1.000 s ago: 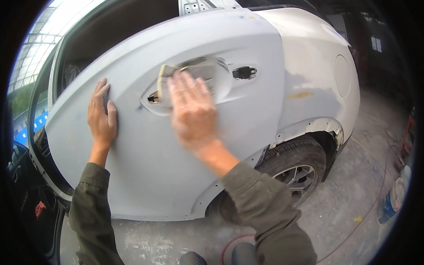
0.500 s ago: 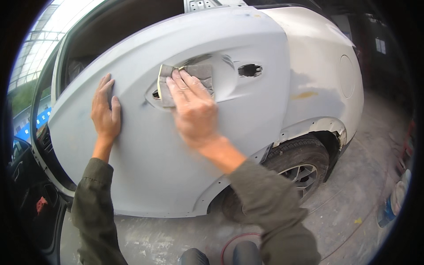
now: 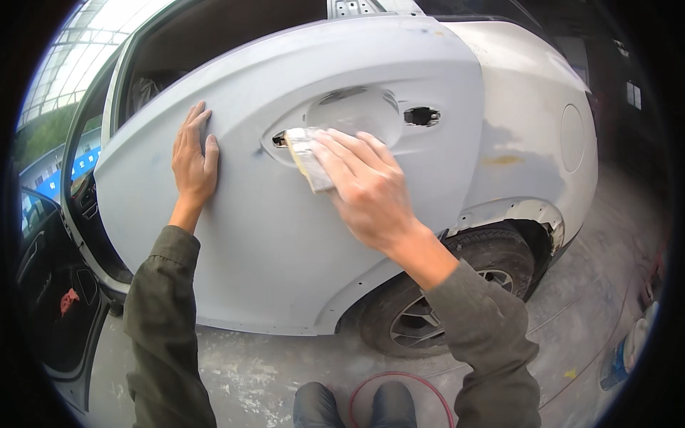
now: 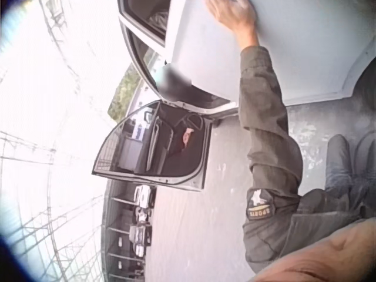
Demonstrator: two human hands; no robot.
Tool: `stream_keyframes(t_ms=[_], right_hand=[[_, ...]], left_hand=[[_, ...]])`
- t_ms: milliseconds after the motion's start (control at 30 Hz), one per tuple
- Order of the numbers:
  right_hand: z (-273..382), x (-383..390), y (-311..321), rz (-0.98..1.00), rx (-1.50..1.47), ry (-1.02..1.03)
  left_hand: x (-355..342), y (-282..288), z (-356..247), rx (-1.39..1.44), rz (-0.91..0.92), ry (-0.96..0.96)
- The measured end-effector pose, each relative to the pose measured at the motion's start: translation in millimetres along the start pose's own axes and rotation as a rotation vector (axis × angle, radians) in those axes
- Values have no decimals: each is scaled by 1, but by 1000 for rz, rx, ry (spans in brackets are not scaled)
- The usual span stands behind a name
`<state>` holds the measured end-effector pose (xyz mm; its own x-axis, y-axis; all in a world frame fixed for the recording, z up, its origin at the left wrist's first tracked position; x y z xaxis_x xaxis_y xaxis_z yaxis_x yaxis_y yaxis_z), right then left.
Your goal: The person sands the surface of a white car door using a sanding block. They move the block across the door panel, focusing on the area around the door handle and the lower edge, smoothing the surface.
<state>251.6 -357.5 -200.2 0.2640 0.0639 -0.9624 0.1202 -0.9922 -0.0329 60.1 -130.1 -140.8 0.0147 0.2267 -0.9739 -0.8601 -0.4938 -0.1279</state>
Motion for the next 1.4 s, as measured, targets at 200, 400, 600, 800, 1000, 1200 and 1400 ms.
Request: stream_keyframes(t_ms=[200,400,600,800,1000,1200,1400], right_hand=[[-3,15,46,-15,104,81],[4,22,26,54,93,117],[-5,36,7,61,230,156],[6,18,-12,-107,41,125],[9,19,-46,-149,82,-98],[14,5,-56,-182,45,-311],[20,0,-81,-295,68,-351]], left_hand=[[-35,-39,-83,141,114,-27],[-55,-62,-134,293,74,-31],[-61,-59,-124,477,163,9],[-36,-24,-65,217,152,-78],[-16,-15,-60,-5,102,-206],[-14,-16,-58,-2,90,-201],[-13,-12,-50,-50,74,-244]])
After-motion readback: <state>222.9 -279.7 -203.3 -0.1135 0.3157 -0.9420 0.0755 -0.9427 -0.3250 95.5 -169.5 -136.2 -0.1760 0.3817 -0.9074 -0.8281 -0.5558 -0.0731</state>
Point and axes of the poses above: each hand's wrist, its own x-axis away from the middle knuckle, its own y-axis out of the back of the hand, z = x × y, the point moved 8 cm from there along -x, towards the middle knuckle, and after that the axes turned 13 degrees about -z, right-handed, at the moved point
